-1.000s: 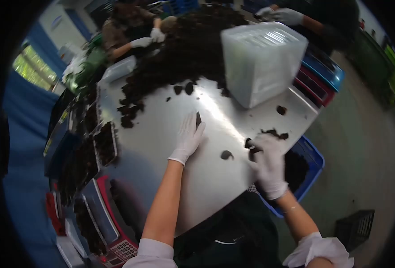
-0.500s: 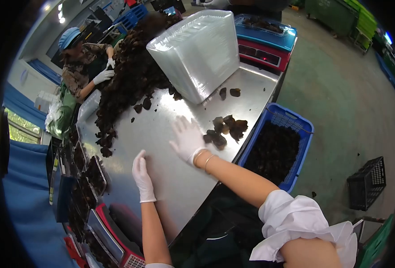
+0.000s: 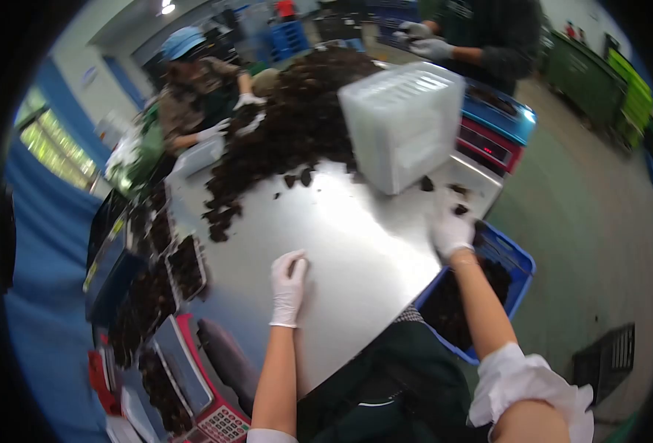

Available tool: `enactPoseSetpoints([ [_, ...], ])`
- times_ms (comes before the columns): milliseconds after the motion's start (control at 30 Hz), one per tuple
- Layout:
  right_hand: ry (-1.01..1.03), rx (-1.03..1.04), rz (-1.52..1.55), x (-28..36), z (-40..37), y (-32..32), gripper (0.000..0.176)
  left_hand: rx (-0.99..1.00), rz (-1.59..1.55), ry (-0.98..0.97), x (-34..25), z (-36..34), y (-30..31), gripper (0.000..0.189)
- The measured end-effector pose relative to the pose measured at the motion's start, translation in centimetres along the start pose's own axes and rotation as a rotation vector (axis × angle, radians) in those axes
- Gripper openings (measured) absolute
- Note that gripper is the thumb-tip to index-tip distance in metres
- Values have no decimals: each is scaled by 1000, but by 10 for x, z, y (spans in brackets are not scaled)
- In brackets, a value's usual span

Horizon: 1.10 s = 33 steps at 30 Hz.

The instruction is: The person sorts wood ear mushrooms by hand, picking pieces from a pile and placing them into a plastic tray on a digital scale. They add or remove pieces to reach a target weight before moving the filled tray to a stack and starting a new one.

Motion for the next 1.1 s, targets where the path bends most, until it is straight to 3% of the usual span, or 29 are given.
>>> enactPoseSetpoints([
  [33,4,-90,-21,-39,9,-12,61,-4,-21,12,0,-8,1,18],
  [67,-125,32,-130,-59,5,1,59,-9,-44,21,1,-16,4,19],
  [100,-221,-28,60,-69,-7,22,57,-13,6,-17,-8,-26,14,20],
  [133,-6,-391,106,-99,-11,28,56,-8,53,-57,-20,-35,27,21],
  [167,-197,-269,104,-109,-18,37,55,-34,58,-43,-19,-43,39,21],
  [200,-255,-218,66,-136,-16,31,51,-28,40,11,-13,-51,46,20],
  [267,-88,-248,212,-106,-25,52,39,-15,13,74,-11,-58,57,19],
  [333,93,-230,479,-15,-32,75,33,-29,-126,416,12,-65,65,18],
  [433,458,-38,691,118,-24,67,32,-44,-141,370,19,-62,65,20],
  [500,712,94,560,199,-15,50,36,-31,-169,322,14,-63,68,28],
  [567,823,96,521,249,27,17,45,-25,-194,274,13,-67,69,37],
  [600,952,-49,465,273,54,11,52,-19,-270,301,20,-71,66,43],
  [700,676,-212,340,316,172,-6,84,-13,-353,356,26,-74,62,50],
  [733,629,-382,273,329,195,3,86,-15,-365,383,26,-73,61,51],
  [833,555,-592,-6,362,245,24,87,-5,-304,383,19,-66,64,49],
  [933,690,-526,-89,389,274,10,89,19,-214,330,16,-60,65,44],
  [1033,628,-123,-52,392,285,-41,76,44,-173,325,17,-58,64,39],
  [1100,695,-80,-90,398,257,-57,56,49,-177,336,17,-59,62,38],
])
Point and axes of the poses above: each hand's wrist, its own z-axis towards the middle knuckle, its own y-axis out of the back of the hand, x = y × z, the point moved 8 cm from there along z, towards the middle knuckle, and after that the axes turned 9 degrees about z, right-handed, at the moved point
